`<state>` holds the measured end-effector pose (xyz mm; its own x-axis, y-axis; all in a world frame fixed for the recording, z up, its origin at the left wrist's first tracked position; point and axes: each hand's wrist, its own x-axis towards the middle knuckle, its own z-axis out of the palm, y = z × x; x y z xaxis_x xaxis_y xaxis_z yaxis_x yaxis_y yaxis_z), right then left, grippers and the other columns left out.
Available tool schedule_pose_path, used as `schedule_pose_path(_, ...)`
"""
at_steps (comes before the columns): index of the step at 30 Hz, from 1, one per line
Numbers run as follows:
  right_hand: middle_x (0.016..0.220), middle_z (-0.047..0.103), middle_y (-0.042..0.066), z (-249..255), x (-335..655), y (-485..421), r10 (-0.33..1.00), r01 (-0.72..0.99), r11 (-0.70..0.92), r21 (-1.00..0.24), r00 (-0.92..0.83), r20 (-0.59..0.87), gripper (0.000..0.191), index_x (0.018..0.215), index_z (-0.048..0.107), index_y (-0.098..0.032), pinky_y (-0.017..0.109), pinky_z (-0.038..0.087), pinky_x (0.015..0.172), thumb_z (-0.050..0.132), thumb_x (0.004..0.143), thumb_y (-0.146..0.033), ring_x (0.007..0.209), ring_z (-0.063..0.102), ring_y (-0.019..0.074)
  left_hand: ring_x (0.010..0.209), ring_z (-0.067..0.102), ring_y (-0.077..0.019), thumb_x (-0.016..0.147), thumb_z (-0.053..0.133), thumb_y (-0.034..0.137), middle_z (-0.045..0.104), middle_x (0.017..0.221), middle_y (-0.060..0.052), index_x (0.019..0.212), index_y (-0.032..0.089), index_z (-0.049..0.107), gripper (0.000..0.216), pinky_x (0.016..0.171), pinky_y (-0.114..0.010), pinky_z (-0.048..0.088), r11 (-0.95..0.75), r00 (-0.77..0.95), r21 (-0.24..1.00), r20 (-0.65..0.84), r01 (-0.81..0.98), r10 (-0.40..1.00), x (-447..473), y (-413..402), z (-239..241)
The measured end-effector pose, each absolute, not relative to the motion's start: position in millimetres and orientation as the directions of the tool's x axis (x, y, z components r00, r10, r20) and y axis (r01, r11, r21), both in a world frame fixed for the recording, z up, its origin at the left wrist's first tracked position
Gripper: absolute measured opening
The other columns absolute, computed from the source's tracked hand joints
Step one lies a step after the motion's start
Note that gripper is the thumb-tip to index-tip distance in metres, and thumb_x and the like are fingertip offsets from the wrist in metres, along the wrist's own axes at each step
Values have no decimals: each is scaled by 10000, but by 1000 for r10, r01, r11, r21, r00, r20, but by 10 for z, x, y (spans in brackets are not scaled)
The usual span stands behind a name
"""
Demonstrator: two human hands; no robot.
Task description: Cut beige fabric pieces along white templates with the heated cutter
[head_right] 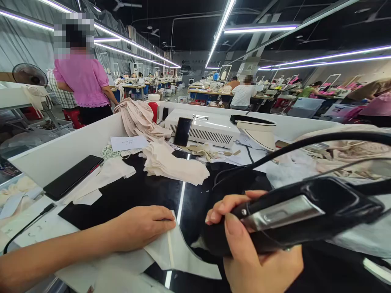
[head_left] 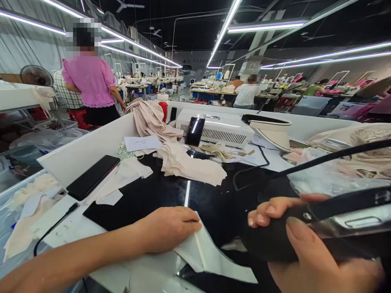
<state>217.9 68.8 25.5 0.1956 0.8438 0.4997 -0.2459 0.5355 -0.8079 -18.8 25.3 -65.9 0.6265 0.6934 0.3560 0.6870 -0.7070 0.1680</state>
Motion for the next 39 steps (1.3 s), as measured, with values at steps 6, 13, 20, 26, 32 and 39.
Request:
schedule_pose_path(6,742,724,-75,264,1834,987,803,-343,596,-726,227,552,461,1086,754,-312,344,641,536,1085,784,-420,564,672,191,1323,846,-247,1190,623,85,839,1480,-150,1384,141,782,257,1150,-327,711,-709,623,175,366,683,691,-147,241,-643)
schedule_pose_path(13,770,753,-64,149,1719,1039,824,-357,566,-743,200,531,446,1088,755,-306,304,636,588,1078,799,-410,618,655,169,1292,856,-241,1205,606,90,846,1434,-134,1365,130,788,246,1123,-303,719,-716,618,202,387,668,685,-126,233,-657)
schedule_pose_path(20,775,752,-59,141,1723,1029,818,-355,575,-737,216,534,444,1090,751,-299,299,627,585,1075,803,-398,621,650,168,1330,837,-223,1207,605,88,838,1468,-134,1396,131,769,254,1187,-297,690,-718,628,196,371,668,685,-134,224,-646)
schedule_pose_path(26,763,738,-69,143,1714,1036,836,-344,548,-762,221,502,490,1092,742,-303,333,639,575,1084,766,-428,597,666,180,1317,843,-214,1231,572,109,845,1464,-136,1386,124,783,262,1158,-272,689,-722,632,164,382,672,674,-128,236,-635)
schedule_pose_path(32,719,723,-62,159,1714,1059,860,-268,499,-824,268,434,495,1019,729,-343,425,668,548,1079,699,-485,571,673,247,1289,863,-208,1234,597,135,878,1399,-112,1364,119,810,250,1088,-254,705,-717,638,130,368,685,676,-68,327,-659)
schedule_pose_path(39,752,721,-56,146,1774,1037,868,-305,486,-819,277,412,502,1065,780,-371,443,661,552,1101,696,-484,617,678,267,1334,856,-191,1239,601,134,880,1421,-98,1389,150,807,255,1140,-228,681,-709,644,106,341,698,685,-80,336,-621)
